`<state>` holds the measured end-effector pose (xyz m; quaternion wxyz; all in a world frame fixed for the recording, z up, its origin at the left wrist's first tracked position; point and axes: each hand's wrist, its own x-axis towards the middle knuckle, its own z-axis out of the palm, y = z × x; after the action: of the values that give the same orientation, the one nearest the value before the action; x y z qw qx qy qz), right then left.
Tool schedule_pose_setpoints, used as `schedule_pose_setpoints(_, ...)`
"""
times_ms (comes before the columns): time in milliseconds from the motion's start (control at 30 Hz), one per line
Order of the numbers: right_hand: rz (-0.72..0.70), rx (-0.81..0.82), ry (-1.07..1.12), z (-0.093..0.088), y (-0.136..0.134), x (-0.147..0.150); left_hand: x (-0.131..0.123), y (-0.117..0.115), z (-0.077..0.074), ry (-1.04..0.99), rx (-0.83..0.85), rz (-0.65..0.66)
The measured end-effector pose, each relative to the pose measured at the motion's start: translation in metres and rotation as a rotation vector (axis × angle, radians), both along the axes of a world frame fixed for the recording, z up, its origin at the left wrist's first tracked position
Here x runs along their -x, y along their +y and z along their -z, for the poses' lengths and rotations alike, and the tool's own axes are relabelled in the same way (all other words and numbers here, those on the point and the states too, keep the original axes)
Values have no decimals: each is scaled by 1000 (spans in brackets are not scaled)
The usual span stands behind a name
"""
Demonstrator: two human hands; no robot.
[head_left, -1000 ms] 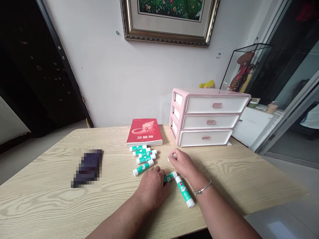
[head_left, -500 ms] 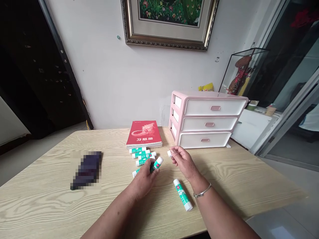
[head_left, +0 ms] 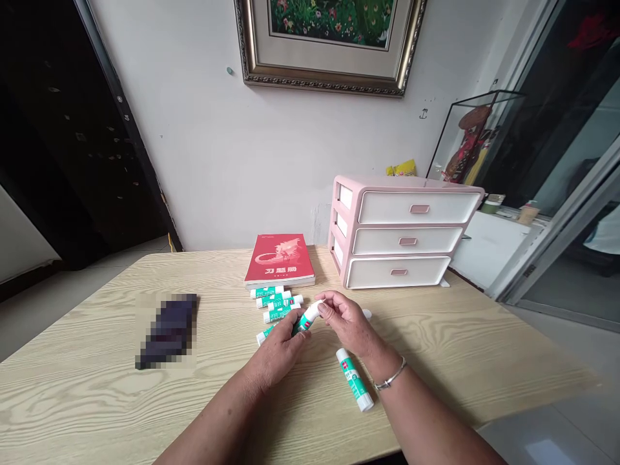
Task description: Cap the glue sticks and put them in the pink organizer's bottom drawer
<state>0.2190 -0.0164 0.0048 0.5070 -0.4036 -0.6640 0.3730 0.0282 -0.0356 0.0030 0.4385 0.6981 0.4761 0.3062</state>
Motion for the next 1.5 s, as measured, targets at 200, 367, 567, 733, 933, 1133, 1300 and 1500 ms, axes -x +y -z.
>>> schedule_pose_setpoints(200, -64, -62, -9, -1, -2, 1, 0, 0, -1, -28, -4, 31)
schedule_pose_setpoints(367, -89, -76, -7, -2, -4, 7, -1, 0, -4, -57, -7, 25)
schedule_pose_setpoints(567, -160, -108, -59, -2, -12, 16, -1, -1, -8, -206, 35, 13)
schedule_pose_setpoints(733, -115, -93, -44, 1, -12, 10, 1, -3, -11, -197, 41, -124)
schedule_pose_setpoints(933, 153, -71, 59, 3, 3, -11, 4, -5, -18, -211, 110, -238)
schedule_pose_setpoints(1133, 337, -60, 164, -4, 6, -21, 6, -5, -19, -220, 85, -249)
schedule_pose_setpoints(1300, 448, -69, 208, -10, 7, -26, 5, -6, -17, -157, 60, -230)
schedule_pose_setpoints(1500, 506, -56, 270, -16, 7, -28, 3, -9, -20, -104, 37, -210)
